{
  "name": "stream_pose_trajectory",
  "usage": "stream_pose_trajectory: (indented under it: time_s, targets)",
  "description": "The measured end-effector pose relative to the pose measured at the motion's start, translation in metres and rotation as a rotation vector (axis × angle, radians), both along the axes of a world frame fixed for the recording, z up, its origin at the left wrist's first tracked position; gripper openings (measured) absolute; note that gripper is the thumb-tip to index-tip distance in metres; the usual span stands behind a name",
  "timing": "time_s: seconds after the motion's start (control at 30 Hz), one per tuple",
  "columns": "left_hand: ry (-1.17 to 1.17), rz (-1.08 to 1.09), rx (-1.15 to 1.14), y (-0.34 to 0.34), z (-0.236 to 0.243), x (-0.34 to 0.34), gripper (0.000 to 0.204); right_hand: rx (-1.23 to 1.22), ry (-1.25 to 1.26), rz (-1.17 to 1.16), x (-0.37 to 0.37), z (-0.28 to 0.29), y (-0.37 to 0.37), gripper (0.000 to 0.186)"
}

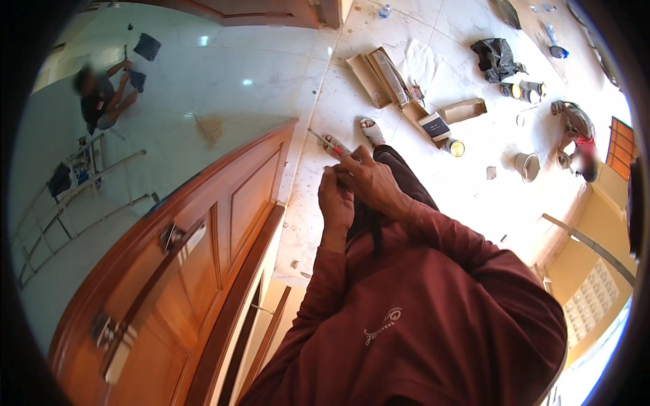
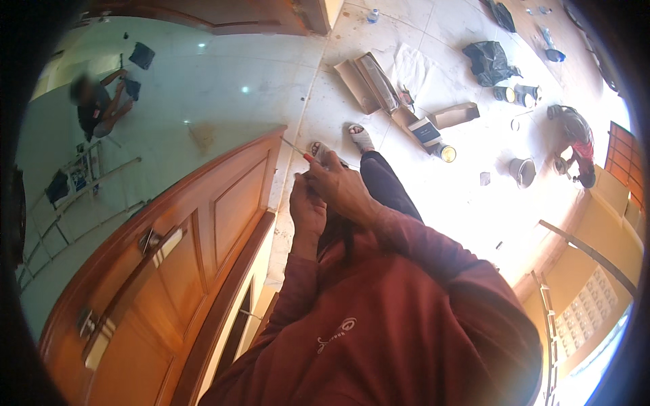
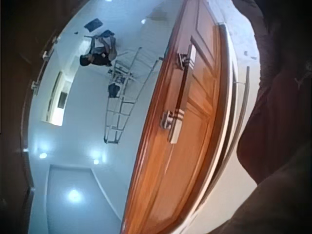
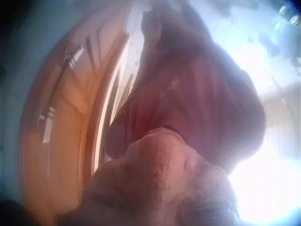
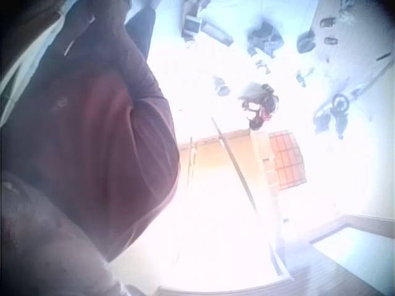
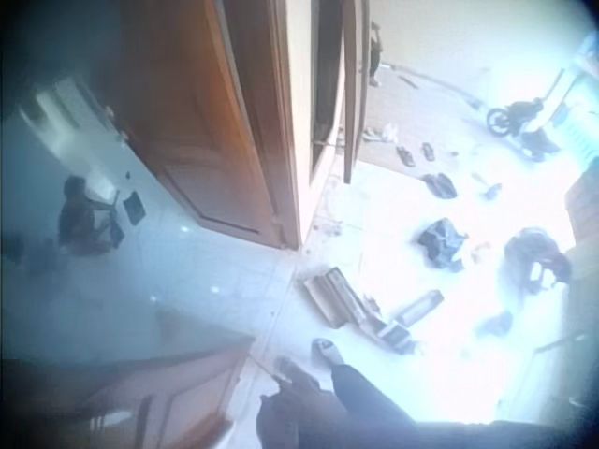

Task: The person installs a door lock on a wooden door using a screwdriver. They repeatedly tighten screws on the lock mechanism and handle, adjusting the door position as needed.

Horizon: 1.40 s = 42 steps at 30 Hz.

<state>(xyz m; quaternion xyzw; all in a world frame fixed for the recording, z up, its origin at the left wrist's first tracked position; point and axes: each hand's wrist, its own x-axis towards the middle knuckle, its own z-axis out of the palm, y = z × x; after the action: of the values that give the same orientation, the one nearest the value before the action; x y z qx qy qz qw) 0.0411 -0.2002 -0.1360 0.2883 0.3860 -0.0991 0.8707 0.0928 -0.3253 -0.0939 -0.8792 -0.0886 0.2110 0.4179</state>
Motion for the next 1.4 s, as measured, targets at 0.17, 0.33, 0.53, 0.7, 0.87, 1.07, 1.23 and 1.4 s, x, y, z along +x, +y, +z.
stream_pose_trajectory:
  time_s: [0.17,0.33,0.53,0.7,0.87,1.07,1.23,1.4]
  targets:
    - [0.097,-0.264,0.029,-0.018,-0.071,0.005,0.020,0.014,0.120,-0.258,-0.025,-0.062,-0.024,0.024]
    - [0.306,-0.421,0.187,-0.005,-0.193,0.014,0.017,0.201,0.247,-0.688,-0.056,-0.171,-0.058,0.017]
    - [0.216,-0.612,0.285,-0.017,-0.375,0.062,0.016,0.069,0.426,-0.650,-0.133,-0.344,-0.110,0.020]
    - [0.183,-0.741,0.468,-0.074,-0.512,0.136,0.023,0.162,0.627,-0.682,-0.182,-0.424,-0.118,0.022]
    - [-0.101,-0.967,0.697,-0.132,-0.633,0.199,0.020,0.175,0.865,-0.605,-0.192,-0.455,-0.127,0.021]
    - [-0.281,-1.514,1.311,-0.184,-0.700,0.244,0.024,0.500,0.911,-0.805,-0.125,-0.437,-0.152,0.018]
    - [-0.598,-1.649,2.126,-0.205,-0.726,0.236,0.021,0.488,0.992,-0.790,-0.113,-0.435,-0.163,0.018]
    - [-0.915,-1.496,1.957,-0.208,-0.743,0.212,0.015,0.502,1.009,-0.772,-0.101,-0.437,-0.176,0.018]
